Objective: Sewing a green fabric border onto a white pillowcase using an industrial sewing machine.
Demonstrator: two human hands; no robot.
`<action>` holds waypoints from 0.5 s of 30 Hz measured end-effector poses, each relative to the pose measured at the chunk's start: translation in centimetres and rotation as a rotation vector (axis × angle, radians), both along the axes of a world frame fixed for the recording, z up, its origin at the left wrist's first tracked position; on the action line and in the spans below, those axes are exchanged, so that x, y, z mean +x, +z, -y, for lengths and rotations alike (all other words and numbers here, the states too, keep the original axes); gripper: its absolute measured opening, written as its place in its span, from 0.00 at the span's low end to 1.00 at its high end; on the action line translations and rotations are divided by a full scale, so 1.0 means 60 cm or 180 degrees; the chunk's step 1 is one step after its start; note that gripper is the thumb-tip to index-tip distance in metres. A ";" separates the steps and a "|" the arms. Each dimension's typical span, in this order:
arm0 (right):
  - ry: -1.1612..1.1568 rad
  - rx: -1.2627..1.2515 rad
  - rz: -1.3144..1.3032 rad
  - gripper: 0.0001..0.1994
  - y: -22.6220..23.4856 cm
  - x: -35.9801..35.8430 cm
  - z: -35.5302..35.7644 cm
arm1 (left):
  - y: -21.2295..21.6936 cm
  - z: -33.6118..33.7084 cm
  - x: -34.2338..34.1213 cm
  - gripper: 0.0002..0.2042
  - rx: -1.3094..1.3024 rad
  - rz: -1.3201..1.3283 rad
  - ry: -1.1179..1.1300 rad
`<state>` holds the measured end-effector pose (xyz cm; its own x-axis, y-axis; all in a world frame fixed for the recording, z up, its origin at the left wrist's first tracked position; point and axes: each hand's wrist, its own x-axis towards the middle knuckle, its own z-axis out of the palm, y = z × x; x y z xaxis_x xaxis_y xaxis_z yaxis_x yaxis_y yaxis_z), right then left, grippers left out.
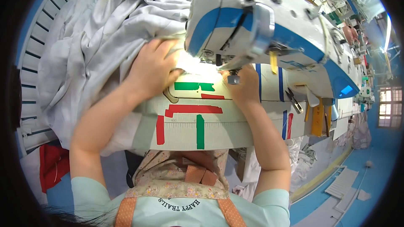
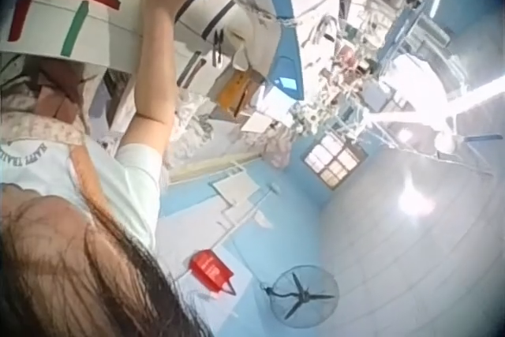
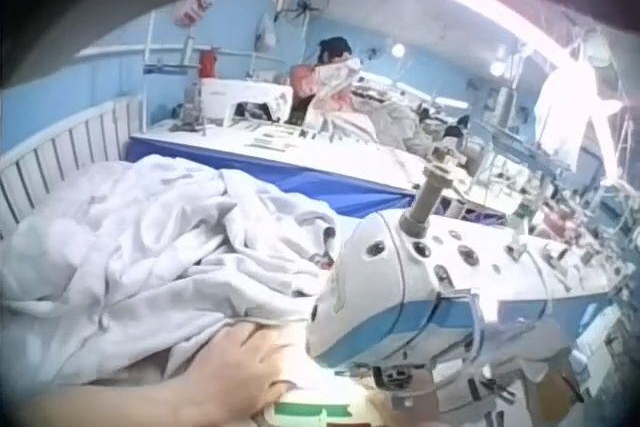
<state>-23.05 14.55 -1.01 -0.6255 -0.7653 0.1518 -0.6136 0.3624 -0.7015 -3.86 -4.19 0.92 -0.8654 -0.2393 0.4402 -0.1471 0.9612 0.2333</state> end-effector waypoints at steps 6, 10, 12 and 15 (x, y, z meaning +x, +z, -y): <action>-0.0099 -0.0782 0.1975 0.05 0.068 0.079 -0.093 | 0.051 -0.152 0.137 0.23 0.0840 0.0723 -0.0164; 0.0980 -0.0550 0.3352 0.08 0.076 0.170 -0.210 | 0.101 -0.133 0.204 0.20 0.2445 0.1268 -0.0749; 0.0997 -0.0347 0.3389 0.08 0.051 0.210 -0.240 | 0.119 -0.090 0.206 0.14 0.2370 0.1171 -0.0282; 0.0178 -0.0033 0.2779 0.14 -0.008 0.268 -0.238 | 0.117 -0.030 0.181 0.14 0.1490 0.1042 -0.0365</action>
